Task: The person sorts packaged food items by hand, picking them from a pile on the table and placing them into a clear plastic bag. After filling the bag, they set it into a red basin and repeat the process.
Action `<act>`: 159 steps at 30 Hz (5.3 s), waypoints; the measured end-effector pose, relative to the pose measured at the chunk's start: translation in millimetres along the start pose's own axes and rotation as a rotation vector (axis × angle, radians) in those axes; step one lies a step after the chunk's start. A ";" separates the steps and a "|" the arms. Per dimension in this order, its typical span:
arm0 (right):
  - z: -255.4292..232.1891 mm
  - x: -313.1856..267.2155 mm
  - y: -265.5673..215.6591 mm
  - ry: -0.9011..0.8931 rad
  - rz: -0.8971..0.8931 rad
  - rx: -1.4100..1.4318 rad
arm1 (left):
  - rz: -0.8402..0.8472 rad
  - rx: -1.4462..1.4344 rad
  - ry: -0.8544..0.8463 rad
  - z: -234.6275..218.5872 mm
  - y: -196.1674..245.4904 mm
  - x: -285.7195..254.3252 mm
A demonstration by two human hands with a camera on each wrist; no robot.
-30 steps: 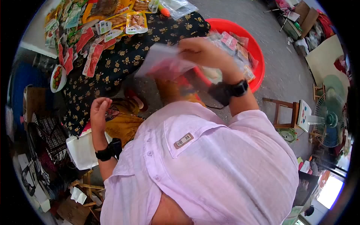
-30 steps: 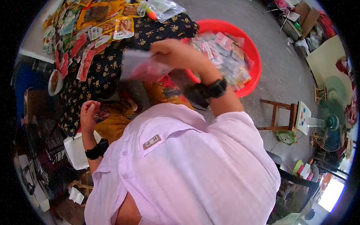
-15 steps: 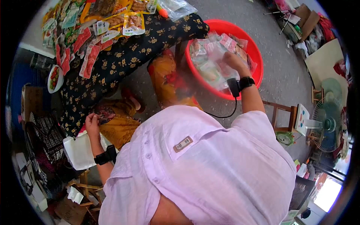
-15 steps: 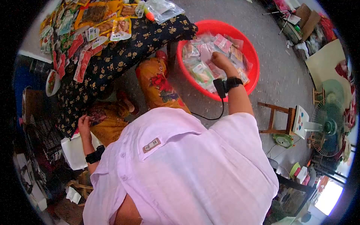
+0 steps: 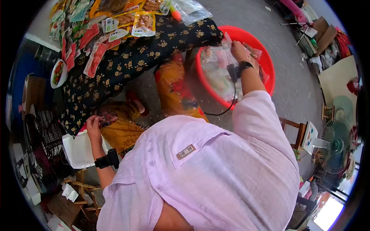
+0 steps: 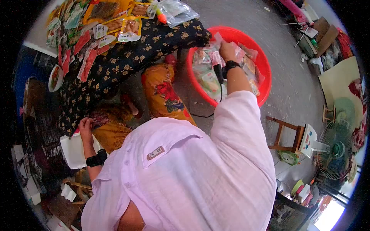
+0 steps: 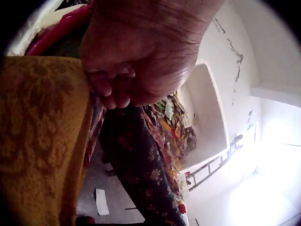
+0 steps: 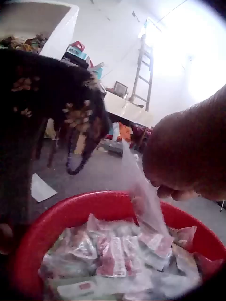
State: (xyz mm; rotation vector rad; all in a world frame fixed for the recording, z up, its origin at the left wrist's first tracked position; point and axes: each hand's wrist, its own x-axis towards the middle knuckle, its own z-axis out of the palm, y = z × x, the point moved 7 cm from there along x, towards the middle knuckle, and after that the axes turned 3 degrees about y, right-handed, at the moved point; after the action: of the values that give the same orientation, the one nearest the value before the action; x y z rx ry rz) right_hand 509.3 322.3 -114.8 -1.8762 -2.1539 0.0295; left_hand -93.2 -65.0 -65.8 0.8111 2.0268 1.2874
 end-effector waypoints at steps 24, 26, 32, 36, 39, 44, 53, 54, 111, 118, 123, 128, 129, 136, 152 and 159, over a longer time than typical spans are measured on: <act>-27.7 -133.2 -270.6 -0.019 -0.397 0.623 | -0.061 0.965 0.583 -169.0 -148.3 -58.8; -41.8 -144.6 -298.4 0.088 -0.590 0.504 | -0.116 0.945 0.563 -174.0 -164.9 -52.7; -30.6 -144.6 -310.5 0.095 -0.631 0.440 | -0.271 1.036 0.525 -181.3 -151.9 -42.0; -28.5 -147.1 -316.4 0.120 -0.674 0.410 | -0.039 1.329 0.611 -187.8 -120.8 -40.4; -30.9 -148.9 -321.3 0.093 -0.668 0.418 | -0.418 1.177 0.256 -200.3 -175.9 -27.1; -29.4 -146.9 -323.2 0.059 -0.644 0.455 | -0.395 1.240 0.246 -179.9 -137.9 -38.2; -25.7 -150.6 -334.0 0.066 -0.693 0.482 | -0.278 1.190 0.290 -177.1 -153.8 -34.7; -26.1 -150.9 -334.9 0.071 -0.696 0.476 | -0.266 1.152 0.290 -177.7 -154.3 -35.2; -9.9 -241.8 -469.5 -1.123 -0.256 1.244 | -0.238 -0.506 -0.417 84.4 1.9 -64.2; -8.5 -241.4 -466.6 -1.183 -0.145 1.370 | -0.235 -0.618 -0.439 87.0 2.5 -62.3; -0.9 -244.1 -464.2 -1.261 -0.050 1.441 | -0.266 -0.681 -0.429 86.1 9.0 -66.3; 1.8 -243.6 -465.7 -1.251 -0.021 1.488 | -0.242 -0.645 -0.346 83.8 13.8 -64.1; -1.6 -244.2 -466.6 -1.245 -0.027 1.484 | -0.222 -0.577 -0.324 83.6 13.8 -63.2; 9.1 -241.4 -466.8 -1.204 -0.109 1.378 | -0.116 -0.347 -0.201 80.8 23.7 -63.7; 12.4 -247.5 -465.7 -1.286 0.023 1.479 | 0.221 0.194 0.002 72.0 40.1 -64.8; 11.5 -247.7 -466.1 -1.228 -0.063 1.438 | 0.128 0.190 -0.044 73.3 34.6 -61.1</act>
State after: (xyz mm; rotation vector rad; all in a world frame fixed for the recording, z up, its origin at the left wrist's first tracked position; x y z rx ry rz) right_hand 84.0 11.1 -81.9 -0.7936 -1.5522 2.3906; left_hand 6.8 -58.5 -49.9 1.0629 2.1142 1.1451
